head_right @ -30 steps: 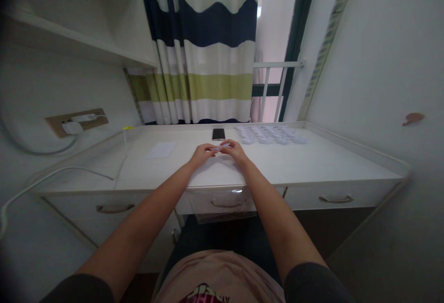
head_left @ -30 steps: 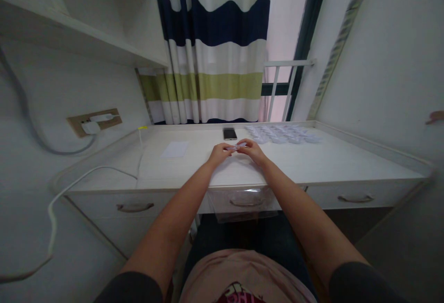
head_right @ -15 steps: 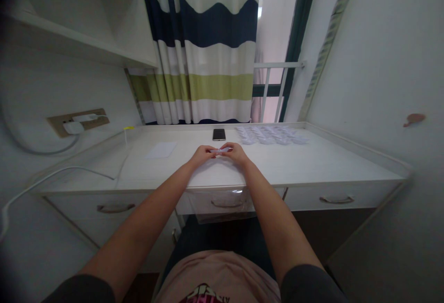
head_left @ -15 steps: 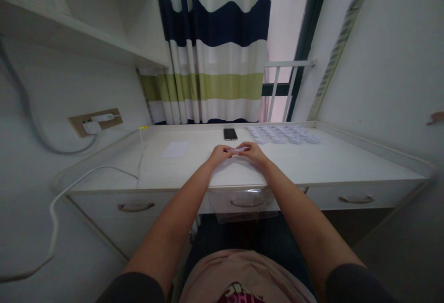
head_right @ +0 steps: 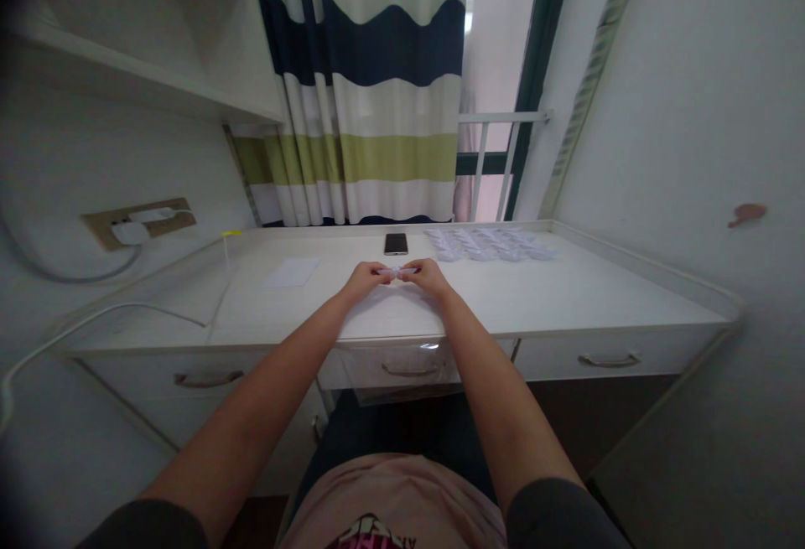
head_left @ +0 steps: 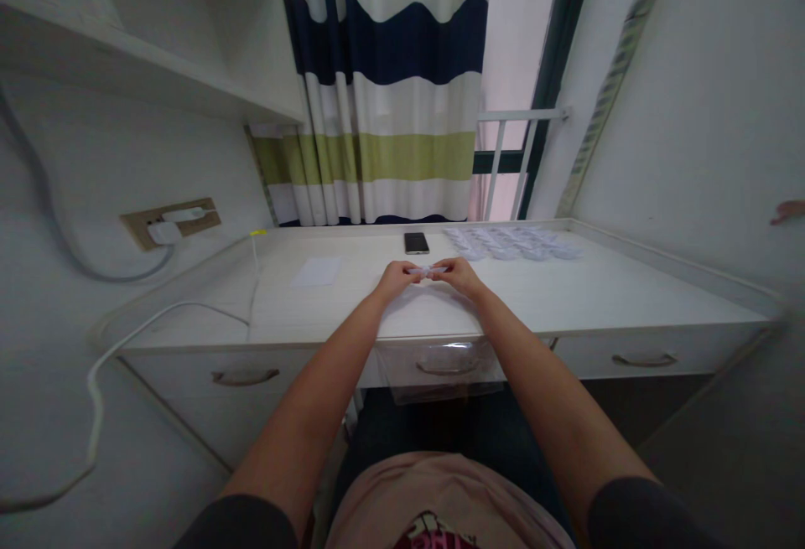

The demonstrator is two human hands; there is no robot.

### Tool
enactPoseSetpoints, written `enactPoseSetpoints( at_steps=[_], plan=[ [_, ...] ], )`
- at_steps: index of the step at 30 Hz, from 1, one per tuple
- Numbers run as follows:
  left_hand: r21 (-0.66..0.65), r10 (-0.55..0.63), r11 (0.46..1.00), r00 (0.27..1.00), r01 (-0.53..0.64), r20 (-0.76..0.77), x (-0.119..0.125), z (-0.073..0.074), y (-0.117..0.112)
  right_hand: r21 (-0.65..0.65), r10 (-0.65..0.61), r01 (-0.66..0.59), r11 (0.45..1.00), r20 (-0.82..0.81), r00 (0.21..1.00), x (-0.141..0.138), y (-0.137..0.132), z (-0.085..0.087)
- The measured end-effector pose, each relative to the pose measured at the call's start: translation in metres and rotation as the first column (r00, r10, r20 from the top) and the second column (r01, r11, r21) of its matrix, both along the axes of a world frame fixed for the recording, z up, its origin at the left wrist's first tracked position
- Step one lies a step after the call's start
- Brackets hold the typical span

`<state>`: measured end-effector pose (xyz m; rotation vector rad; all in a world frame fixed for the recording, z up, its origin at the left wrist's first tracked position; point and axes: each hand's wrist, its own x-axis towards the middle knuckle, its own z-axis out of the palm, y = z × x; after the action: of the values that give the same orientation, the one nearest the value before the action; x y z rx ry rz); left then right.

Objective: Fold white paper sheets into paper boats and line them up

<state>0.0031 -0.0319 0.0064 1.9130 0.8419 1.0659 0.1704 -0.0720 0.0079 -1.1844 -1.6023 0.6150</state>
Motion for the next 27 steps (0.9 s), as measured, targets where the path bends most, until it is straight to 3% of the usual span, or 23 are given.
enactPoseSetpoints(
  at_steps=[7, 13, 17, 23, 27],
  plan=[
    [-0.035, -0.046, 0.998, 0.997, 0.049, 0.065, -0.002, 0.005, -0.004, 0.0, -0.018, 0.018, 1.0, 0.019, 1.0, 0.001, -0.002, 0.003],
    [-0.026, -0.08, 0.996, 0.979, 0.087, 0.188, -0.001, 0.008, -0.007, 0.089, 0.097, -0.081, 0.993, -0.196, 0.976, -0.003, -0.004, 0.005],
    [-0.012, -0.09, 0.995, 0.973, 0.095, 0.214, -0.002, 0.01, -0.009, 0.097, 0.091, -0.071, 0.993, -0.228, 0.969, -0.003, -0.004, 0.005],
    [-0.02, -0.087, 0.996, 0.981, 0.091, 0.171, -0.003, 0.008, -0.009, -0.097, 0.166, -0.191, 0.977, -0.224, 0.96, -0.005, -0.012, 0.005],
    [-0.192, -0.101, 0.97, 0.967, 0.148, 0.236, 0.0, 0.003, -0.007, -0.13, 0.141, -0.169, 0.977, -0.199, 0.97, -0.008, -0.016, 0.007]
  ],
)
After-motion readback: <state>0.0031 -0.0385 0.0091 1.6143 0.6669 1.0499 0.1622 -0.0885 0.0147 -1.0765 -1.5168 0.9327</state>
